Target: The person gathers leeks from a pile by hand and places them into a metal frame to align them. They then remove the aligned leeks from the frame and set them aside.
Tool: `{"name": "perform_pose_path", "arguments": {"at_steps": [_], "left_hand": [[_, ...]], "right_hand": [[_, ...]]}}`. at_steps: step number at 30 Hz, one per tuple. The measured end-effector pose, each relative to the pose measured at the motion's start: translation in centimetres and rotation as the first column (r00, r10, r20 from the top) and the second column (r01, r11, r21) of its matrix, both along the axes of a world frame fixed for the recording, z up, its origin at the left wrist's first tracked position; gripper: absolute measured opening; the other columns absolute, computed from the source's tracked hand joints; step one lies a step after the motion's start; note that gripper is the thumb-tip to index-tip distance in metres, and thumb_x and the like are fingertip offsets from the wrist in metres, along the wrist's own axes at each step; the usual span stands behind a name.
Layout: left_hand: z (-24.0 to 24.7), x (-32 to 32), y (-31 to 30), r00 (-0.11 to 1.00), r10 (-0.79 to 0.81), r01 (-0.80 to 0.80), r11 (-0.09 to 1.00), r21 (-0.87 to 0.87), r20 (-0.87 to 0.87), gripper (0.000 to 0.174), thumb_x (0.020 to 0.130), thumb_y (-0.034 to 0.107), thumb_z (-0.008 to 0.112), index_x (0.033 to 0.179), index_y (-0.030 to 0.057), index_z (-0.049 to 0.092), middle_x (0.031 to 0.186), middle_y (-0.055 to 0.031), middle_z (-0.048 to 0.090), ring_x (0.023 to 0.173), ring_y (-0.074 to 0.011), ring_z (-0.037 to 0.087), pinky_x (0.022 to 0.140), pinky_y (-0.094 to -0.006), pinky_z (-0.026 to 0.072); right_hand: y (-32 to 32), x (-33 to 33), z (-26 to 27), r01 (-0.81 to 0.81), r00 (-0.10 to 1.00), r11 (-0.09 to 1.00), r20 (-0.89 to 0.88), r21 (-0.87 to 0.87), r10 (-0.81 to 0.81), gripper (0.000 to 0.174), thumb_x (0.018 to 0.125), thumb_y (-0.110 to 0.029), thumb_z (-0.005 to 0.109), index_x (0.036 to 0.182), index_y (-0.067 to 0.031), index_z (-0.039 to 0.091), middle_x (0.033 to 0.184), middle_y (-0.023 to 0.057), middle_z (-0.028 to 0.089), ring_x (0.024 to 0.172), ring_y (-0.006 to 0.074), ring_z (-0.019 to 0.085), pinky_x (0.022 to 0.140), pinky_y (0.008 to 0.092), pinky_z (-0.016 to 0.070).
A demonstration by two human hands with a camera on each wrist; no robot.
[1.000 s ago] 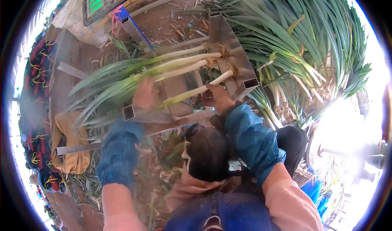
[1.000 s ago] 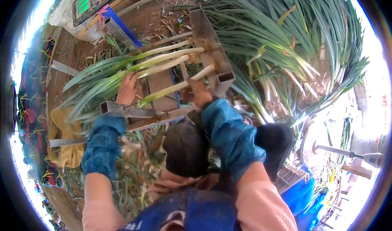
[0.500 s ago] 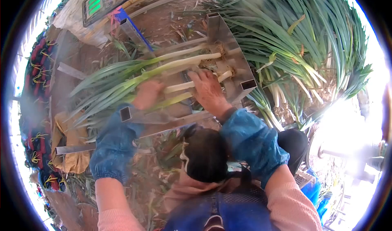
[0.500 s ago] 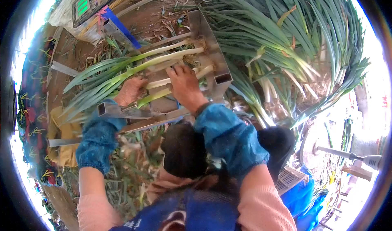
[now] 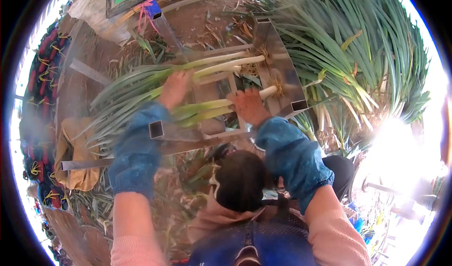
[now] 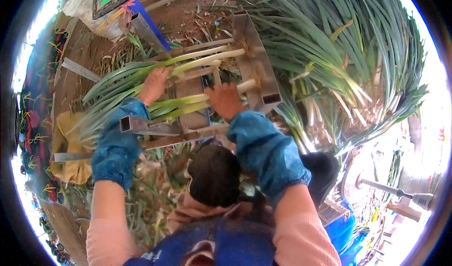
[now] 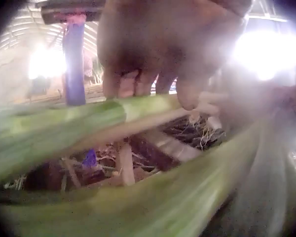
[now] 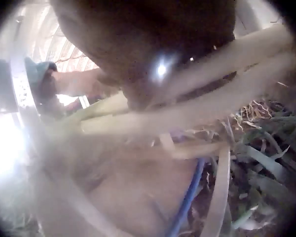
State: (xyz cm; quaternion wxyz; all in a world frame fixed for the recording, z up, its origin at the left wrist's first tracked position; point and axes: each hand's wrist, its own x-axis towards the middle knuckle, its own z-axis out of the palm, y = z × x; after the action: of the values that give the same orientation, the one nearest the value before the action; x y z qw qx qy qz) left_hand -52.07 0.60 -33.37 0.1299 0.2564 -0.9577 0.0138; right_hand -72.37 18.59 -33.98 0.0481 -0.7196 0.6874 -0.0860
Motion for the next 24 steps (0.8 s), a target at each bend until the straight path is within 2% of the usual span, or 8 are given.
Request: {"name": "perform_pose_path", "arguments": {"at_steps": [3, 6, 9, 12, 15, 18, 22, 24], "left_hand": [[-0.6, -0.1, 1.5, 0.995, 0.009, 0.0, 0.996, -0.089, 0.103, 0.033, 0.072, 0.008, 0.054, 0.105, 0.0067, 0.055, 0.09, -0.0129, 0.055, 0.092, -0.0291, 0.053, 0.081, -0.0401, 0.0401], [-0.7, 0.9, 2.8, 0.985, -0.117, 0.112, 0.992, 0.052, 0.123, 0.026, 0.072, 0.009, 0.054, 0.098, 0.0074, 0.058, 0.085, -0.011, 0.056, 0.088, -0.0288, 0.054, 0.079, -0.0409, 0.0404], [1.1, 0.8, 4.0, 0.986, -0.084, 0.054, 0.98, 0.193, 0.147, 0.018, 0.071, 0.01, 0.055, 0.089, 0.0086, 0.059, 0.081, -0.0099, 0.057, 0.085, -0.0292, 0.055, 0.077, -0.041, 0.0413], [0.2, 0.8, 3.8, 0.984, -0.125, 0.11, 0.986, 0.122, 0.123, 0.015, 0.072, 0.014, 0.058, 0.086, 0.01, 0.06, 0.079, -0.0094, 0.057, 0.085, -0.0288, 0.055, 0.074, -0.0405, 0.0417], [1.6, 1.3, 5.6, 0.954, -0.096, 0.02, 0.966, 0.259, 0.285, 0.024, 0.072, 0.016, 0.066, 0.095, 0.0095, 0.061, 0.09, -0.0087, 0.057, 0.089, -0.0293, 0.055, 0.076, -0.0412, 0.0421], [2.0, 2.5, 4.8, 0.945, -0.094, -0.003, 0.955, 0.297, 0.313, 0.026, 0.076, 0.023, 0.063, 0.098, 0.0094, 0.061, 0.095, -0.0067, 0.056, 0.093, -0.0257, 0.054, 0.081, -0.045, 0.0396], [3.5, 4.9, 4.3, 0.916, -0.121, 0.125, 0.992, 0.014, 0.382, 0.031, 0.08, 0.023, 0.056, 0.11, 0.012, 0.057, 0.106, -0.0045, 0.053, 0.109, -0.0224, 0.045, 0.099, -0.0494, 0.0268], [3.1, 6.1, 3.2, 0.928, -0.163, 0.165, 0.986, 0.024, 0.334, 0.035, 0.076, 0.014, 0.058, 0.111, 0.0135, 0.056, 0.115, -0.0049, 0.05, 0.114, -0.0254, 0.041, 0.103, -0.0476, 0.025]], "right_hand": [[1.2, 0.0, 1.1, -0.029, 0.999, 0.977, 0.025, 0.213, 0.024, 0.027, 0.081, -0.026, 0.059, 0.107, -0.0201, 0.055, 0.09, 0.0039, 0.056, 0.089, 0.0252, 0.055, 0.072, 0.0397, 0.0404], [2.2, 0.3, 0.8, -0.019, 1.0, 0.996, 0.019, 0.09, 0.017, 0.03, 0.08, -0.026, 0.06, 0.109, -0.0187, 0.055, 0.098, 0.0064, 0.056, 0.094, 0.0263, 0.055, 0.076, 0.0411, 0.0413], [2.3, 0.7, -0.2, -0.024, 0.988, 0.99, 0.147, -0.14, 0.045, 0.035, 0.08, -0.027, 0.06, 0.112, -0.0155, 0.054, 0.104, 0.0094, 0.053, 0.099, 0.0272, 0.051, 0.083, 0.0423, 0.0399], [1.9, 1.4, 0.2, 0.051, 0.994, 0.943, 0.104, -0.328, -0.018, 0.039, 0.08, -0.028, 0.061, 0.113, -0.0112, 0.053, 0.105, 0.0112, 0.049, 0.105, 0.0285, 0.047, 0.088, 0.0419, 0.0375], [1.9, 1.5, 0.4, 0.059, 0.995, 0.978, 0.093, -0.202, -0.041, 0.042, 0.08, -0.031, 0.06, 0.114, -0.0094, 0.052, 0.103, 0.0104, 0.048, 0.105, 0.0289, 0.045, 0.088, 0.0425, 0.0361], [2.2, 1.2, 0.0, 0.024, 0.998, 0.977, 0.063, -0.213, -0.011, 0.042, 0.08, -0.034, 0.06, 0.114, -0.0097, 0.052, 0.102, 0.01, 0.049, 0.1, 0.0289, 0.046, 0.087, 0.0428, 0.0364], [1.8, 1.5, 0.0, 0.06, 0.997, 0.976, 0.062, -0.209, -0.048, 0.041, 0.081, -0.035, 0.059, 0.112, -0.0096, 0.054, 0.099, 0.0095, 0.05, 0.096, 0.029, 0.047, 0.086, 0.0429, 0.0367], [1.8, 1.6, 0.2, 0.064, 0.997, 0.979, 0.06, -0.192, -0.054, 0.04, 0.081, -0.035, 0.06, 0.111, -0.0094, 0.055, 0.098, 0.0095, 0.051, 0.096, 0.0294, 0.047, 0.085, 0.0431, 0.0368]]}}
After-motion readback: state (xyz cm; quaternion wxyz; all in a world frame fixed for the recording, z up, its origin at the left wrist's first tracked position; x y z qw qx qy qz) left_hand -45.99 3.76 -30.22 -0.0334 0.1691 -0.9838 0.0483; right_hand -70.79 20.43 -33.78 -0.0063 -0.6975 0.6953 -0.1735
